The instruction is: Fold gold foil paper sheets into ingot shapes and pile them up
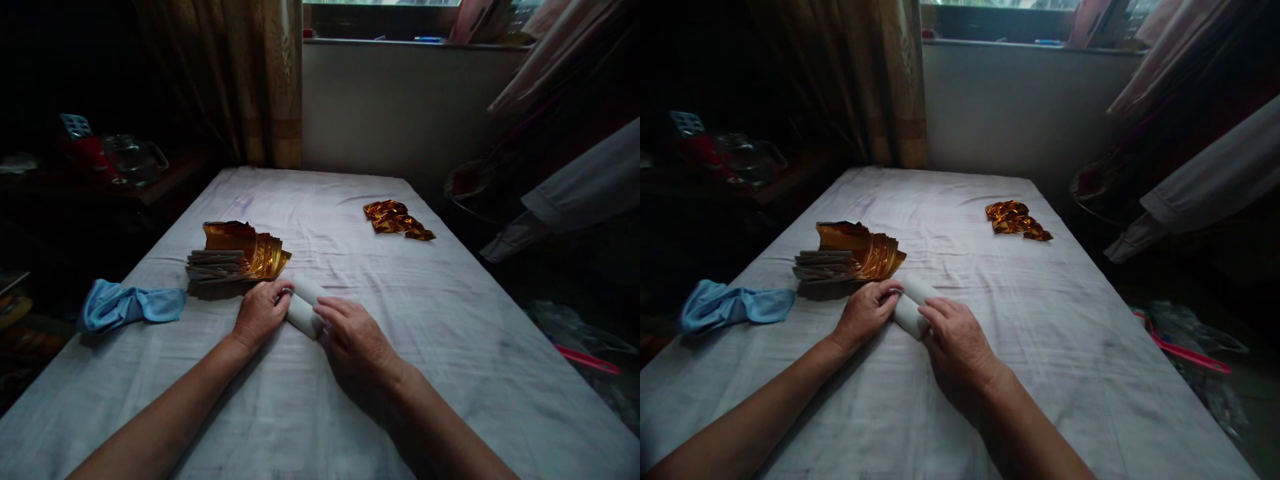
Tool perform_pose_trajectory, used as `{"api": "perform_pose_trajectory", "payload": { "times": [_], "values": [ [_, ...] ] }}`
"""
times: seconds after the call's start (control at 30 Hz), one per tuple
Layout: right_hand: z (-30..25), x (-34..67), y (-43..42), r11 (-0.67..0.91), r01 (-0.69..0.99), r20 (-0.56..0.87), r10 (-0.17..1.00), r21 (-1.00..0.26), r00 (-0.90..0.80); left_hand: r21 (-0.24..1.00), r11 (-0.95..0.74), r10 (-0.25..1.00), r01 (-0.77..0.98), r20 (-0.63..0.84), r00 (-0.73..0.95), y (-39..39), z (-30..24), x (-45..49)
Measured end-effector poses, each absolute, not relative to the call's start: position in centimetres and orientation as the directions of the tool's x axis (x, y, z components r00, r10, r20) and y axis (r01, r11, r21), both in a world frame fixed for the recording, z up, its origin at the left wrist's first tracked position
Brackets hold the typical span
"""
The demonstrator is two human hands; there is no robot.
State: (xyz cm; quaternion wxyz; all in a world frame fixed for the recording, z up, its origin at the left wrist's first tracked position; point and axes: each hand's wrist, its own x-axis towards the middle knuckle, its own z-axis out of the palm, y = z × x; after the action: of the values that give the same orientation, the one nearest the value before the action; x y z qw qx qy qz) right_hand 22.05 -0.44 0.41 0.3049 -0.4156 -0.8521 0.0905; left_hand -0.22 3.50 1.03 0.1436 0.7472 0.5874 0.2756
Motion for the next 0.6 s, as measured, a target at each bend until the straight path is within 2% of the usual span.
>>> {"api": "perform_pose_trajectory", "payload": {
  "times": [0.13, 0.3, 0.4, 0.6],
  "values": [
    [-0.8, 21.7, -2.3, 0.625, 0.694, 0.360, 0.778, -0.357, -0.515, 0.451, -0.322, 0.943, 0.833, 0.235, 0.237, 2.6, 1.3, -0.7],
    [-0.7, 22.6, -2.3, 0.604, 0.721, 0.316, 0.795, -0.339, -0.518, 0.540, -0.358, 0.919, 0.761, 0.061, 0.389, 1.6, 1.9, -1.7],
    [-0.9, 23.2, -2.3, 0.619, 0.723, 0.325, 0.782, -0.306, -0.532, 0.542, -0.408, 0.880, 0.735, 0.016, 0.476, 1.5, 2.3, -2.3],
    [-1.0, 23.6, -3.4, 0.617, 0.746, 0.310, 0.782, -0.253, -0.541, 0.405, -0.559, 0.807, 0.724, 0.061, 0.588, 0.9, 2.9, -2.9]
  ]
}}
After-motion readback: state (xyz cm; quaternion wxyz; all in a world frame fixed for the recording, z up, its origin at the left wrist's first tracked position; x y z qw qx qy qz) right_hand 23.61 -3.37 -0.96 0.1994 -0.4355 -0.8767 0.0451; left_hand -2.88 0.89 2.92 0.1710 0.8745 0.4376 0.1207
